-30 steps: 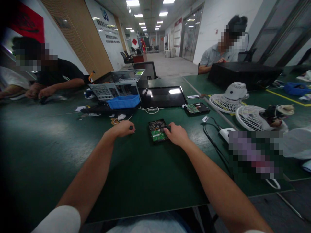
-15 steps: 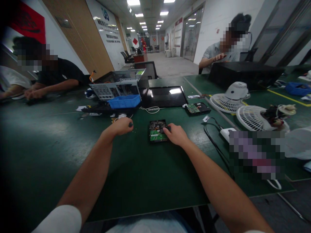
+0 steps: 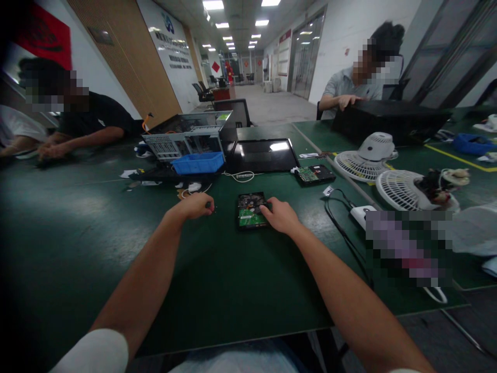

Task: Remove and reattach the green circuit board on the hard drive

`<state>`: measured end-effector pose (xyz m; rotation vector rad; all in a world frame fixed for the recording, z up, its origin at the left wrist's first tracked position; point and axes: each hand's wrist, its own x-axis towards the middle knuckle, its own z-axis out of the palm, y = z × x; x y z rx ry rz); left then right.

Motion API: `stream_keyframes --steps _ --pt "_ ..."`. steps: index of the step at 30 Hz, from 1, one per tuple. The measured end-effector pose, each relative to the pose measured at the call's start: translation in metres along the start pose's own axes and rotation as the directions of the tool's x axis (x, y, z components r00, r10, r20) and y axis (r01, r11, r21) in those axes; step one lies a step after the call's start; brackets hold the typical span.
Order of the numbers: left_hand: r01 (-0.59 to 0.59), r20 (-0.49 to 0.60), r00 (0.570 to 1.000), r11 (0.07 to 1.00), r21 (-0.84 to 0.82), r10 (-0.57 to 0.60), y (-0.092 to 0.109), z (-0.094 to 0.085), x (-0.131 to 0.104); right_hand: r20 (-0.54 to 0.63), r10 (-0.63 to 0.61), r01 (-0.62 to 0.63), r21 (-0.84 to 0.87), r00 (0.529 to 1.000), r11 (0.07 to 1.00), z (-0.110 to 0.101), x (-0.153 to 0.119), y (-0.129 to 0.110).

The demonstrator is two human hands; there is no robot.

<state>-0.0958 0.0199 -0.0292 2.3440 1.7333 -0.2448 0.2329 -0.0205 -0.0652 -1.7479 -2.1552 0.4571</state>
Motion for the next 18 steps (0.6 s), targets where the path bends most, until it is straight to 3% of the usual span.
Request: stream_keyframes --steps 8,13,18 --pt "0.012 -0.027 1.0 1.0 0.024 -0.011 0.003 0.002 0.0 0.012 0.006 -0.007 0.031 1.0 0.999 -0.001 -0.001 0.0" --pt "0.014 -0.07 0.998 0.999 0.052 -0.011 0.008 -0.006 -0.004 0.011 0.002 -0.002 0.04 1.0 0.999 0.0 0.0 0.001" --pt "-0.2 -0.145 0.971 0.978 -0.059 0.19 0.035 -0.019 -0.014 0.014 0.01 -0.01 0.055 1.0 0.998 0.0 0.0 0.0"
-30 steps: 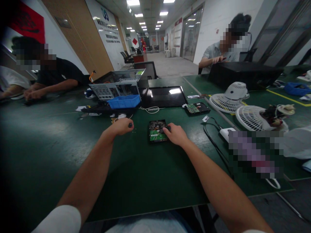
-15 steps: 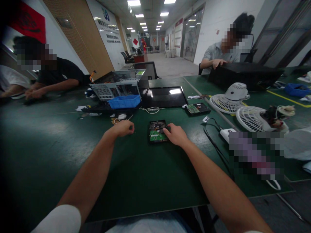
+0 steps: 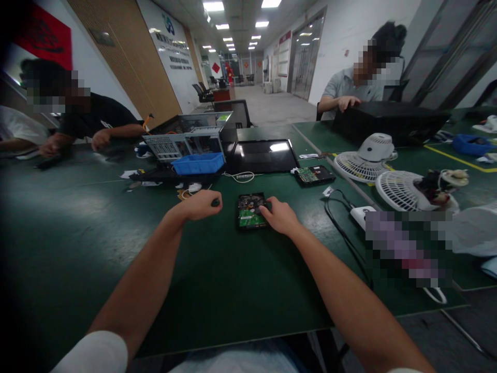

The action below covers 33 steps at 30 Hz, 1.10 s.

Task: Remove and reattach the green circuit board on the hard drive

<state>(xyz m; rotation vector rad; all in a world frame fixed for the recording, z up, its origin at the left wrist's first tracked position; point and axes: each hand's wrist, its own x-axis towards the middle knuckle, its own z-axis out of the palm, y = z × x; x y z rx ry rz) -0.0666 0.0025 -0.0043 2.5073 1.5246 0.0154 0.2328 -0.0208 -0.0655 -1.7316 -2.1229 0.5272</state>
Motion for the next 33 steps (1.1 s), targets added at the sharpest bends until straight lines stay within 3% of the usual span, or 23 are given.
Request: stream_keyframes --steps 5,9,24,29,33 --pt "-0.145 0.018 0.989 0.982 -0.124 0.148 0.037 0.001 0.001 -0.015 -0.002 0.002 -0.001 1.0 1.0 0.002 0.001 0.002" --pt "-0.194 -0.013 0.981 0.964 -0.183 0.195 0.05 0.005 0.002 -0.025 -0.005 0.005 -0.015 1.0 1.0 0.004 0.002 0.004" --pt "-0.203 0.008 0.978 0.959 -0.199 0.208 0.055 0.017 0.007 -0.037 -0.019 0.019 -0.007 0.999 1.0 0.006 0.002 0.005" --pt "-0.209 0.003 0.976 0.951 -0.228 0.216 0.052 0.012 0.005 -0.037 -0.016 0.016 -0.002 0.999 1.0 0.006 0.002 0.005" --pt "-0.232 -0.064 0.973 0.943 -0.239 0.223 0.049 0.005 0.002 -0.025 -0.015 0.015 -0.001 1.0 1.0 0.005 0.002 0.004"
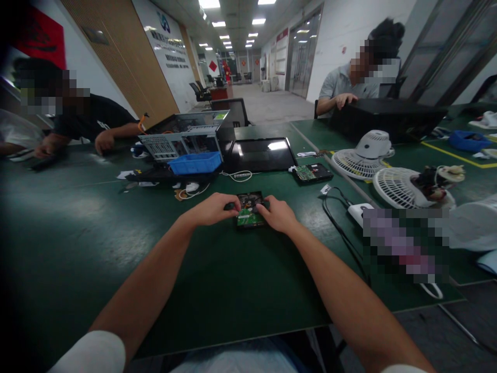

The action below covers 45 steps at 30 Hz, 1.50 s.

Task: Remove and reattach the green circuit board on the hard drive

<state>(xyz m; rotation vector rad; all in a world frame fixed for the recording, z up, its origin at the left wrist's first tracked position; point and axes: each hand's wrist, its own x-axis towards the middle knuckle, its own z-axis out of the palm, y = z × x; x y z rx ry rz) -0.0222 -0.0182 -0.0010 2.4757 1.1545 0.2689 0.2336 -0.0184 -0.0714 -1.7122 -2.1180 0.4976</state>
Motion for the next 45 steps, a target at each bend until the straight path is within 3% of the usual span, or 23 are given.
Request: stream_keyframes --steps 4,10,20,31,45 --pt "0.017 -0.03 0.999 0.999 0.033 -0.016 -0.003 -0.002 -0.001 -0.003 0.003 -0.003 -0.01 1.0 1.0 0.0 0.0 0.0" --pt "-0.046 0.089 0.995 0.999 0.025 0.043 -0.004 0.006 0.002 -0.009 -0.016 0.016 -0.015 1.0 1.0 -0.001 0.0 0.0" --pt "-0.032 0.137 0.99 0.997 0.072 0.022 -0.004 0.011 0.005 -0.012 -0.018 0.018 -0.01 1.0 1.0 0.001 0.001 0.0" --pt "0.024 -0.004 1.0 0.999 0.041 -0.024 -0.004 0.006 0.002 0.006 -0.001 0.001 -0.02 1.0 1.0 -0.002 -0.001 -0.003" --pt "0.008 0.057 0.998 1.0 -0.001 -0.008 0.0 0.009 0.005 -0.012 -0.001 0.001 -0.026 1.0 1.0 0.0 -0.001 0.0"
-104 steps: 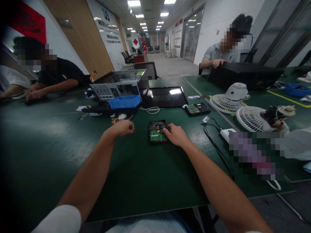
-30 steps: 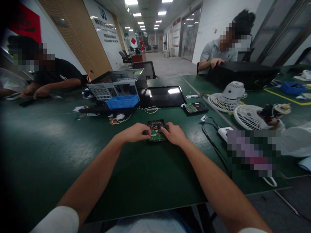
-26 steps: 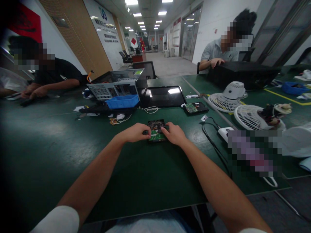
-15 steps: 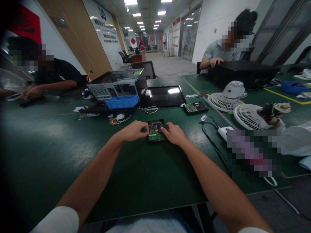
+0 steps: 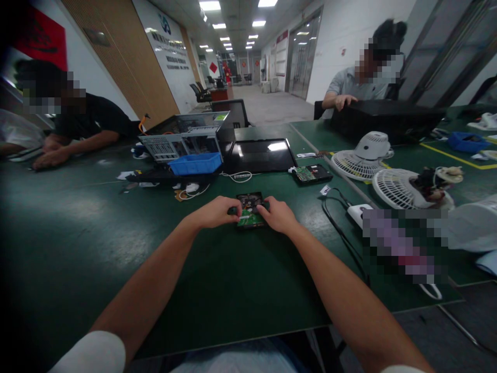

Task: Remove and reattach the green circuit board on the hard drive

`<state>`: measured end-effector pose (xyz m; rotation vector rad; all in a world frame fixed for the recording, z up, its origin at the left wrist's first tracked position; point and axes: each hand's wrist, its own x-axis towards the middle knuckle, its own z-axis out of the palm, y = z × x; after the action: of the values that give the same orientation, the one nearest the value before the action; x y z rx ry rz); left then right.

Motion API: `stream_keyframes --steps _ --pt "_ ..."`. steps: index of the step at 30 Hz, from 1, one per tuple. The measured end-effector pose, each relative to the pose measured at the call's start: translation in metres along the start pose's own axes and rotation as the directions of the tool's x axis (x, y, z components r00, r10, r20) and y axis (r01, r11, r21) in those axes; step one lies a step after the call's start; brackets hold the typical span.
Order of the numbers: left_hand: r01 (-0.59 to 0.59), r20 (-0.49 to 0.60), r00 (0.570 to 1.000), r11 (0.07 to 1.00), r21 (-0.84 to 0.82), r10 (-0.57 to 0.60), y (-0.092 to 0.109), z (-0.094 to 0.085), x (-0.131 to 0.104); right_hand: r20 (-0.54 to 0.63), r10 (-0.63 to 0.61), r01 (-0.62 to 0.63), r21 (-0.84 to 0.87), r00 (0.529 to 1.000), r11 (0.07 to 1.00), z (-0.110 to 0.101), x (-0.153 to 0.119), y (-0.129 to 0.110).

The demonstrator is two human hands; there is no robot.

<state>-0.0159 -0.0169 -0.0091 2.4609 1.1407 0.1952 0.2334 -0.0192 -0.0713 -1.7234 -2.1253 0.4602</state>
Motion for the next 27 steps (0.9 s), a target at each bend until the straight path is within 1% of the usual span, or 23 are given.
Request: stream_keyframes --steps 7,9,13,15,17,22,27 --pt "0.02 0.007 1.0 1.0 -0.004 -0.02 0.0006 -0.0006 -0.001 -0.003 -0.009 0.009 0.012 1.0 1.0 0.0002 0.0004 0.0006" --pt "0.023 -0.02 1.0 1.0 -0.004 -0.023 -0.0009 -0.0024 -0.0019 0.001 0.0 0.0 0.016 1.0 1.0 -0.0003 0.0002 0.0001" --pt "0.061 -0.114 0.992 0.998 0.029 -0.057 -0.0051 -0.0059 -0.0027 0.018 0.015 -0.015 0.02 1.0 1.0 -0.0014 -0.0001 -0.001" --pt "0.059 -0.13 0.99 0.997 0.04 -0.053 -0.006 -0.0066 -0.0027 0.018 0.015 -0.016 0.018 1.0 1.0 -0.0015 -0.0002 -0.001" --pt "0.047 -0.108 0.993 0.998 0.047 -0.042 -0.0056 -0.0064 -0.0025 0.012 0.014 -0.014 0.013 1.0 1.0 -0.0013 -0.0001 -0.0006" --pt "-0.03 0.02 0.999 1.0 0.008 0.03 -0.0026 -0.0026 -0.0015 0.009 0.001 -0.001 0.008 1.0 1.0 -0.0012 0.0 -0.0002" --pt "-0.032 0.043 0.999 0.999 0.005 0.032 -0.0035 0.0018 0.0004 0.007 0.003 -0.003 0.007 1.0 1.0 -0.0016 0.0 -0.0016"
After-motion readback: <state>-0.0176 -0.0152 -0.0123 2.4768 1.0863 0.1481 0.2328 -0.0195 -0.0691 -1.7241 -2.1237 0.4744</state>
